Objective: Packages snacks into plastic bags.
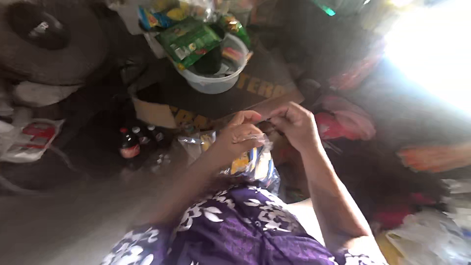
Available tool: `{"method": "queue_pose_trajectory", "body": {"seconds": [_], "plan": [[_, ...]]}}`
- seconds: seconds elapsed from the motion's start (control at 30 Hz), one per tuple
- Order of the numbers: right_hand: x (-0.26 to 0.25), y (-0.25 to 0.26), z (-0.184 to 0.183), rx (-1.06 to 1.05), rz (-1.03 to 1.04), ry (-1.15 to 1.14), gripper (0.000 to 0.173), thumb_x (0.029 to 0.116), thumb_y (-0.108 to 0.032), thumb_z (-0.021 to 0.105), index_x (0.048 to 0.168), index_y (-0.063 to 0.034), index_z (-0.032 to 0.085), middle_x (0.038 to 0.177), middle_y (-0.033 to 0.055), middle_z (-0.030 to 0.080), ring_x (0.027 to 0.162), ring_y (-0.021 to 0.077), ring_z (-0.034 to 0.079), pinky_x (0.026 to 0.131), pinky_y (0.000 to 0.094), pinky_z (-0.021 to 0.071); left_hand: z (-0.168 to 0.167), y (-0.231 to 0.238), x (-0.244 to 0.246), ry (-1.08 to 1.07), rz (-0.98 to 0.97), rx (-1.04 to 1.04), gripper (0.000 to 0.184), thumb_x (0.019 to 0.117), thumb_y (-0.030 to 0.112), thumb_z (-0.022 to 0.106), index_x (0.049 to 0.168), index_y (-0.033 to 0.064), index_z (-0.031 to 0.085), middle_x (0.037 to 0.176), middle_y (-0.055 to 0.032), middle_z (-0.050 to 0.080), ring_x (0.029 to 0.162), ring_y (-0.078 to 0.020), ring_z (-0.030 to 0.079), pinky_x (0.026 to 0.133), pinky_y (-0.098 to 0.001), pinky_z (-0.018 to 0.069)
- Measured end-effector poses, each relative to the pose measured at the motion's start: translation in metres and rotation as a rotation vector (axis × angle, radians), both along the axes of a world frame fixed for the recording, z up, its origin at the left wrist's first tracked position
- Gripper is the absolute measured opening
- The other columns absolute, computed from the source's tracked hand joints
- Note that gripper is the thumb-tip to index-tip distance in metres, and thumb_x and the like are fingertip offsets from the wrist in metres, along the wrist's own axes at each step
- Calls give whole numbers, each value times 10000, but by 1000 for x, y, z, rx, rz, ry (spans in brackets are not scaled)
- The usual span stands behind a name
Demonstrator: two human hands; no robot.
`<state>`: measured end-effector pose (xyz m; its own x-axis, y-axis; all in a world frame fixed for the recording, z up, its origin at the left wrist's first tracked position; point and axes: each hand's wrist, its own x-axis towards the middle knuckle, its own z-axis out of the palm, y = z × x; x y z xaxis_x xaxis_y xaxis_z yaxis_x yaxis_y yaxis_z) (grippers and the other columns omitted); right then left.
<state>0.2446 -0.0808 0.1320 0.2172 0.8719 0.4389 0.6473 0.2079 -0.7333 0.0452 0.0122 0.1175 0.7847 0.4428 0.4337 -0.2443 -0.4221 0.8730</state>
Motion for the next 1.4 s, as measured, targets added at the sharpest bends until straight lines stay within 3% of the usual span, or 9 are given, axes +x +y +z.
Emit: {"method": "queue_pose_trajectory", "body": {"seconds": [0.13, 0.33, 0.4, 0.47, 0.6, 0.7, 0.9, 1.13, 1.4], "plan": [[-6, -53, 9, 199, 49, -83, 146, 877, 4, 694, 1011, 56, 671, 905, 78, 697, 754, 34, 664, 705, 187, 584, 19, -30, 11, 106, -61, 108, 114, 926, 119, 666, 950, 33, 737, 1225, -30, 629, 1112, -55, 607, 946, -236, 527], [-14, -122, 19, 343, 82, -175, 62, 887, -5, 692, 918, 48, 688, 857, 66, 691, 764, 9, 651, 720, 148, 562, 29, -74, 19, -41, -177, 326, 146, 931, 169, 676, 914, 45, 750, 1011, 11, 681, 1000, 1, 641, 888, -162, 526], [-17, -141, 20, 355, 108, -167, 55, 905, -21, 682, 912, 33, 690, 860, 55, 687, 779, 6, 646, 727, 151, 559, 30, -87, 20, -93, -212, 388, 160, 936, 182, 664, 889, 56, 750, 989, 16, 695, 1019, -4, 642, 920, -166, 518], [-18, -153, 18, 381, 161, -94, 57, 940, -70, 675, 954, -16, 685, 893, 9, 690, 828, -20, 643, 757, 152, 561, 28, -91, 21, -164, -278, 416, 211, 983, 209, 619, 936, 45, 743, 1018, -14, 719, 1108, -59, 635, 1024, -240, 485], [-17, -147, 12, 496, 255, 76, 229, 922, -79, 705, 1143, -140, 702, 1050, -73, 688, 971, -27, 644, 858, 164, 562, 37, -89, 27, -246, -390, 299, 210, 997, 188, 629, 940, -3, 698, 1034, -58, 721, 1164, -78, 631, 1138, -301, 418], [-19, -136, 3, 567, 249, 228, 277, 941, -75, 699, 1196, -181, 722, 1089, -95, 696, 984, -33, 642, 862, 142, 547, 38, -88, 33, -252, -410, 260, 199, 988, 168, 641, 913, -13, 678, 1015, -58, 728, 1171, -69, 632, 1164, -310, 392], [-9, -131, -9, 560, 218, 352, 190, 951, -128, 696, 1114, -197, 766, 1051, -105, 704, 986, -26, 635, 846, 146, 542, 29, -90, 43, -179, -414, 137, 164, 979, 99, 626, 973, -46, 702, 1087, -51, 730, 1224, -62, 603, 1168, -314, 391], [-11, -129, -17, 592, 245, 513, 143, 964, -198, 690, 1068, -194, 788, 1005, -95, 721, 915, -20, 643, 797, 152, 538, 24, -96, 46, -124, -380, 96, 168, 967, 73, 653, 986, -79, 721, 1071, -92, 739, 1178, -85, 632, 1121, -300, 430], [-10, -131, -20, 563, 271, 487, 146, 981, -209, 670, 1069, -214, 787, 1010, -110, 731, 916, -22, 648, 803, 155, 535, 24, -100, 43, -104, -356, 47, 149, 953, 44, 654, 972, -86, 723, 1048, -90, 740, 1171, -72, 626, 1123, -285, 417]]}}
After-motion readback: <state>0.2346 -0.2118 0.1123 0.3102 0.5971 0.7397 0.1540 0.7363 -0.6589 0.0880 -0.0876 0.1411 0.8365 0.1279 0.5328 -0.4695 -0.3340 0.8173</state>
